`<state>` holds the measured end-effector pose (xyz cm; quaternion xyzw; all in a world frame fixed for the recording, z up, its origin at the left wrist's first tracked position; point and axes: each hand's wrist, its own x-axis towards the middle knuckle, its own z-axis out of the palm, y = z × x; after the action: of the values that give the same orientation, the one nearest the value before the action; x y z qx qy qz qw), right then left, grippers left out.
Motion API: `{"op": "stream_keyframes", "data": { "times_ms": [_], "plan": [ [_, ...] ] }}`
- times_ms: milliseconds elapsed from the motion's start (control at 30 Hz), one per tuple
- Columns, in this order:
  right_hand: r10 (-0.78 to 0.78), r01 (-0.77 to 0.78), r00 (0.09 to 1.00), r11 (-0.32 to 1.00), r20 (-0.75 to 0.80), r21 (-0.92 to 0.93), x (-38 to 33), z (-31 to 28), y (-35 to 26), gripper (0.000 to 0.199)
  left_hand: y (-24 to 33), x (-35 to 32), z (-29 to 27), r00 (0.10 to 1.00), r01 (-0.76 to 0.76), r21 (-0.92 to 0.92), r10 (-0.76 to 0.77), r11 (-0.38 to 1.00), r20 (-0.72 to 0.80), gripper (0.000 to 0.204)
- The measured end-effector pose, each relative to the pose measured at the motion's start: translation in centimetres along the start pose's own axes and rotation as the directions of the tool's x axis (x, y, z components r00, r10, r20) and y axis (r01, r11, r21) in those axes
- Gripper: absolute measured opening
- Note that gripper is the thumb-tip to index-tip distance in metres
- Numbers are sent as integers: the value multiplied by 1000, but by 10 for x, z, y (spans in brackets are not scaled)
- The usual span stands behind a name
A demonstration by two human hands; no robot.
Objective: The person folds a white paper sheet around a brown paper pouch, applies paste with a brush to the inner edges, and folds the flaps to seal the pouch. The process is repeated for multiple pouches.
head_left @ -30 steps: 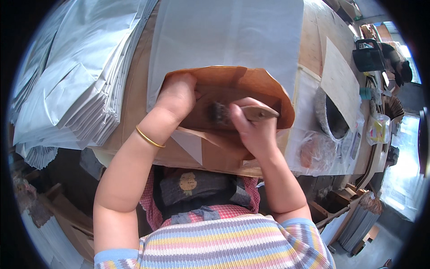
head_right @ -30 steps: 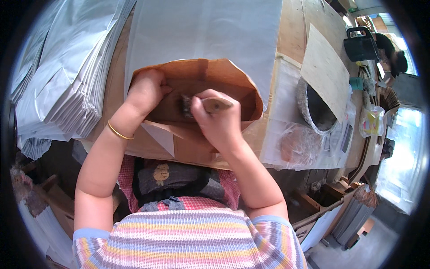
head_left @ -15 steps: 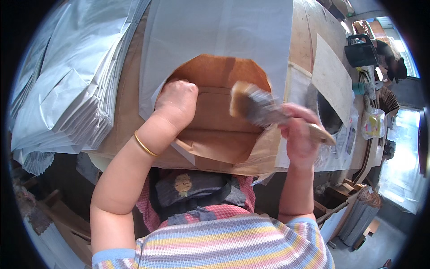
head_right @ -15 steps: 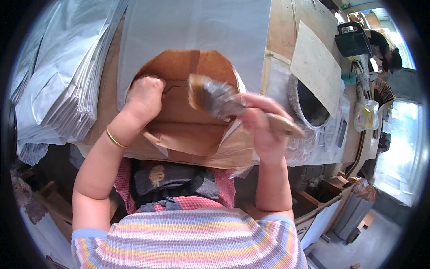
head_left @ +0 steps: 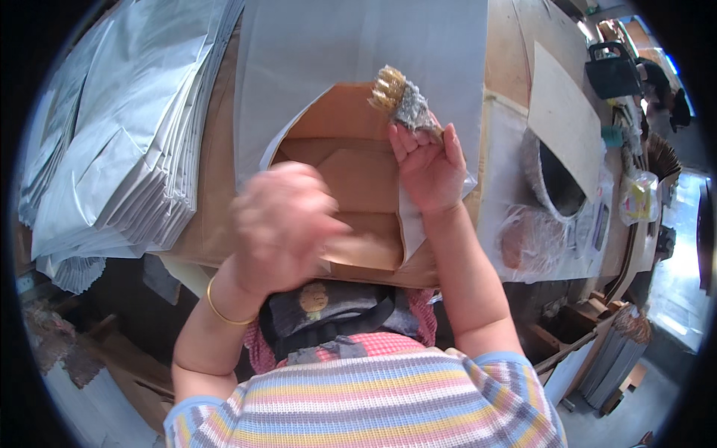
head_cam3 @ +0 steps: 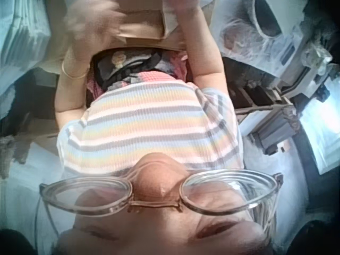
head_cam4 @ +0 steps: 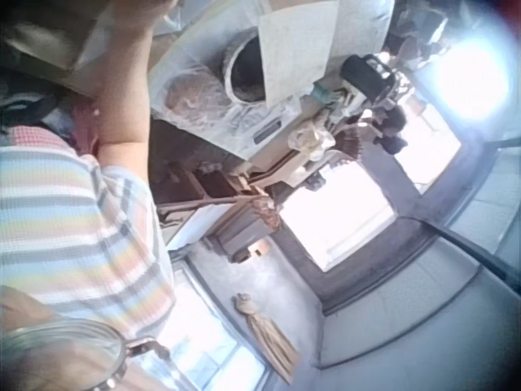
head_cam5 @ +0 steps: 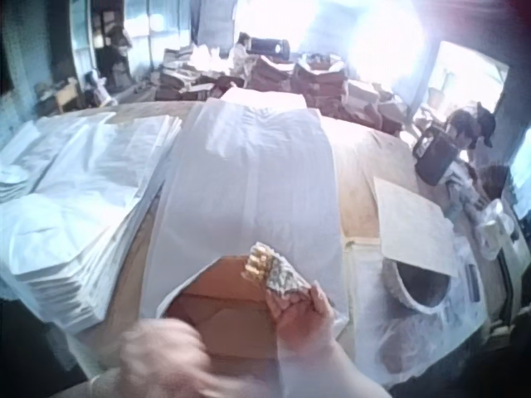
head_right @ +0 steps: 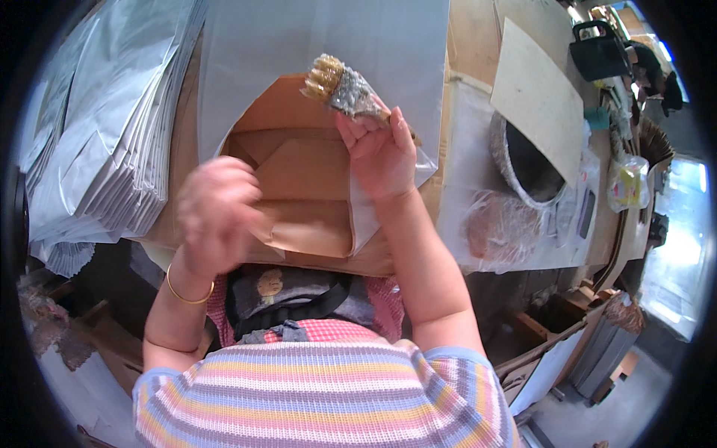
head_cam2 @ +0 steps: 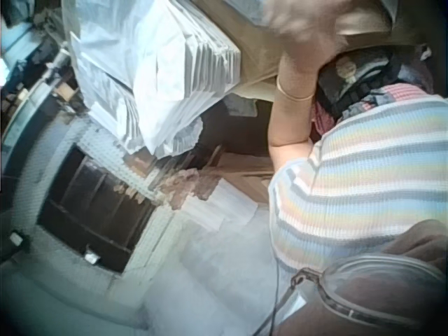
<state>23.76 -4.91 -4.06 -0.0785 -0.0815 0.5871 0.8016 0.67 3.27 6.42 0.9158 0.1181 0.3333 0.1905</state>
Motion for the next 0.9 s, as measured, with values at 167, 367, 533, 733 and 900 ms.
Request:
{"op": "stream_keyframes", "data": {
  "times_ms": [167, 367, 533, 733, 900],
  "plan": [
    [8, -14, 999, 993, -52, -114, 3, -7, 2, 44, 9, -42, -14, 879, -249, 257, 107, 934, 465, 25],
    [24, -26, 1000, 989, -14, -147, 6, -7, 1, 42, 20, -44, -1, 822, -390, 229, 225, 892, 523, 19],
    [60, -54, 995, 995, 77, -87, 7, -15, -3, 42, 22, -51, -6, 649, -459, 142, 221, 877, 728, 14],
    [39, -32, 994, 997, 106, -67, 3, -14, -5, 42, -25, -56, -7, 956, 283, 113, -270, 953, -115, 50],
    [50, -47, 998, 994, 24, -97, 7, -7, 1, 41, -77, -52, 49, 833, 323, 549, -507, 771, 222, 63]
  ]
}}
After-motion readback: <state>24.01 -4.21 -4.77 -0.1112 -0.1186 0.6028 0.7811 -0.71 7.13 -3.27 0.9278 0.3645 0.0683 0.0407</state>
